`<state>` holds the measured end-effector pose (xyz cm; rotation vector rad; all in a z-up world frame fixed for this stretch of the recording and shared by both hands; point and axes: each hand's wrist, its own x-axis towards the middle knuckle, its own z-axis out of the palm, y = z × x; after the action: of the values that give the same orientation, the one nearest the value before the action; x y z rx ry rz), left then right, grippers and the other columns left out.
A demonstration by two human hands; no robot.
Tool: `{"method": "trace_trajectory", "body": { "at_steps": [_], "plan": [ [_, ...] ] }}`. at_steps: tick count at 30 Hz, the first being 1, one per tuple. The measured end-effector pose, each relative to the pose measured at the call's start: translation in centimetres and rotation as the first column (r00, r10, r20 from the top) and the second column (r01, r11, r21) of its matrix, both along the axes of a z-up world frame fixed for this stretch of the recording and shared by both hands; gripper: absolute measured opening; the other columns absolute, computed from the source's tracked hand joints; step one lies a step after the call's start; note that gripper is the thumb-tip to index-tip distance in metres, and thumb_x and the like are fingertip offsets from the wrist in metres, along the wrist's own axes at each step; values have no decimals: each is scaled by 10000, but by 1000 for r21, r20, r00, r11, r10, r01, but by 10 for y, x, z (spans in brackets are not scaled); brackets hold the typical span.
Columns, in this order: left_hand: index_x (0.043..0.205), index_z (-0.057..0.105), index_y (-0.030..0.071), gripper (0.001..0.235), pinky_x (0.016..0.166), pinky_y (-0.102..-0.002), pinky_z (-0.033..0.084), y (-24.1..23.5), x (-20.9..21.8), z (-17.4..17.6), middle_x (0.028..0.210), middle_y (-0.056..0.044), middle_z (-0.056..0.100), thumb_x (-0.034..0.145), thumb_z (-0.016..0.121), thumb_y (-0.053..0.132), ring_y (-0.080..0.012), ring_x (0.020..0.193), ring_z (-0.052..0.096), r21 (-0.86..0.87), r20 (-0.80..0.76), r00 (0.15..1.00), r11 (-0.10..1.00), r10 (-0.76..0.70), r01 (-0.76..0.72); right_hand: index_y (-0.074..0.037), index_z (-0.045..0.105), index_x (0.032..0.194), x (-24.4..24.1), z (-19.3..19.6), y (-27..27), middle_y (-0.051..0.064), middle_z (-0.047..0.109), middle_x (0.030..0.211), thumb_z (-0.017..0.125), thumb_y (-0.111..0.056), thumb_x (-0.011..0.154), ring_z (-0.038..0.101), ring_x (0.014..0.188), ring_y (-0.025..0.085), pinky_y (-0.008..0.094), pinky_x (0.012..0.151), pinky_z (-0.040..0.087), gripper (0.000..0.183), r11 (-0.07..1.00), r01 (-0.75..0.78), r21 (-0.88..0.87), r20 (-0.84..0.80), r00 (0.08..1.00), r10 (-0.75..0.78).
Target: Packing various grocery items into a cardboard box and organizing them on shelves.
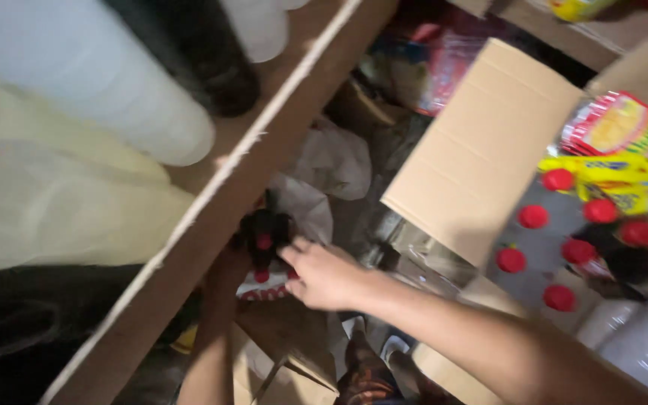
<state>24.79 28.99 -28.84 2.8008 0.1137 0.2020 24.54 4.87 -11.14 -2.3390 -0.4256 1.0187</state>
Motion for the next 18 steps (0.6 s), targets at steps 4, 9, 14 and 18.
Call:
{"method": "trace_trajectory", "body": {
  "at_steps": [4,9,14,18],
  "plan": [
    [1328,569,-13,708,937,-535,451,-46,-14,52,1223,-343,637,820,685,466,-495,1110,599,3,-5,998,998,-64,64,-40,452,1476,-60,43,-65,277,413,1499,660,-261,954,461,1326,470,510,1075,397,604,970,-24,244,137,991,-10],
    [1333,607,110,520,810,-485,553,-160,-57,214,1180,-200,697,861,654,322,-403,893,719,-302,-408,906,953,-117,-13,-91,622,1349,-131,103,-151,108,711,1260,718,-266,909,694,1153,269,376,977,549,483,916,212,339,91,962,-257],
    [1169,674,55,371,799,-466,558,-261,-93,272,1038,-203,725,863,720,259,-396,952,691,-405,41,896,813,-441,419,-51,677,1250,-202,71,-257,107,766,1140,727,-169,901,733,1030,177,325,898,582,371,679,550,487,-13,781,-624],
    [1132,671,33,373,754,-488,554,-343,-104,309,961,-192,704,835,729,252,-393,905,677,-435,31,737,655,-675,618,-105,693,1216,-210,65,-334,54,780,960,743,-220,892,734,762,184,318,731,608,348,497,861,111,175,475,-862]
  ]
}}
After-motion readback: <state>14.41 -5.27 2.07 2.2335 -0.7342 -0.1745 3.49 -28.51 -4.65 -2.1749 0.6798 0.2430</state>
